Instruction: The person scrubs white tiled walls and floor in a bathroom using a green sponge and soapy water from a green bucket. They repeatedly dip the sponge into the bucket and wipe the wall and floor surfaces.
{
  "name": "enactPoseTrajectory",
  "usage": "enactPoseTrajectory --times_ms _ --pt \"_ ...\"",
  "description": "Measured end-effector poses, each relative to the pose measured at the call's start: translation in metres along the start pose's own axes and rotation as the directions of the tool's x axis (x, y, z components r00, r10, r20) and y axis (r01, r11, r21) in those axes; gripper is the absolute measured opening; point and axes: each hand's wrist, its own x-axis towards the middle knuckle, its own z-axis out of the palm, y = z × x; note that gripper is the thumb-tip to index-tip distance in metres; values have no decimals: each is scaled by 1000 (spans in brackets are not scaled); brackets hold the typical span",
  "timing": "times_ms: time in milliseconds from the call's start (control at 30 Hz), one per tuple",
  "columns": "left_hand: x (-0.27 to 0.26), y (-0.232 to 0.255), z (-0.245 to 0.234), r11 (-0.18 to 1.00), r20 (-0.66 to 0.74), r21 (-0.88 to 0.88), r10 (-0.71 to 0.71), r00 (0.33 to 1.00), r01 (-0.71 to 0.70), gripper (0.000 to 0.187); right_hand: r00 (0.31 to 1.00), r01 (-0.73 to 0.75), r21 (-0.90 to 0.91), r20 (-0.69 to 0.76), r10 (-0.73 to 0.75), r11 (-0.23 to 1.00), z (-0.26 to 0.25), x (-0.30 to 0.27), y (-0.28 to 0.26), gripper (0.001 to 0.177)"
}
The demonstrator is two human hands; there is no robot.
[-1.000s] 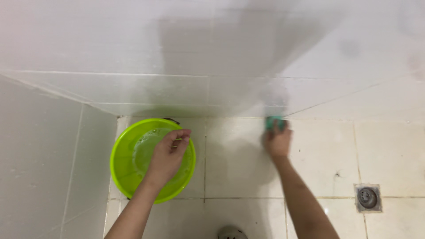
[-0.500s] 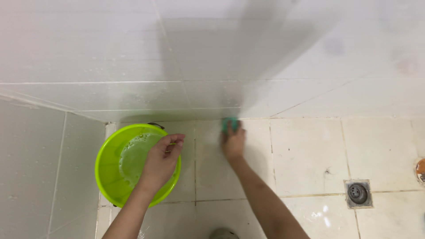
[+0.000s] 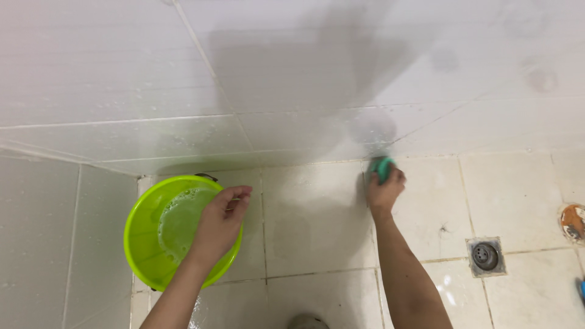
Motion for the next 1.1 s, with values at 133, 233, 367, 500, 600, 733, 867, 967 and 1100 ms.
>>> enactPoseTrajectory --times_ms 133,233,367,500,600,733,867,967,1100 --pt "1 4 2 999 12 -24 23 1000 -23 26 907 -311 450 -123 403 837 30 15 22 55" --pt "0 3 -2 999 21 -52 13 1000 -12 26 865 -278 814 -19 502 510 60 28 14 53" --pt "-4 5 -9 998 -4 -62 29 1000 -29 27 871 -92 966 -40 490 242 102 15 -31 54" --pt "-9 9 -10 999 -22 -38 26 999 -27 27 784 -266 954 132 607 136 138 -39 -117 58" --pt "-11 10 -9 998 -25 -49 25 999 -26 27 692 -471 881 394 604 -35 154 -93 -188 62" --pt "-10 8 -3 996 -34 -73 51 998 -54 27 527 -643 723 657 539 -252 157 -128 -242 65" --pt "-6 12 9 994 -15 -96 42 999 -44 27 560 -651 725 658 503 -223 147 -108 -212 65" --pt "-7 15 10 995 2 -98 30 1000 -30 26 655 -549 817 551 517 -175 131 -74 -157 65" --pt "-8 19 17 995 20 -101 -9 1000 11 26 752 -463 886 408 518 -26 91 -13 -76 63"
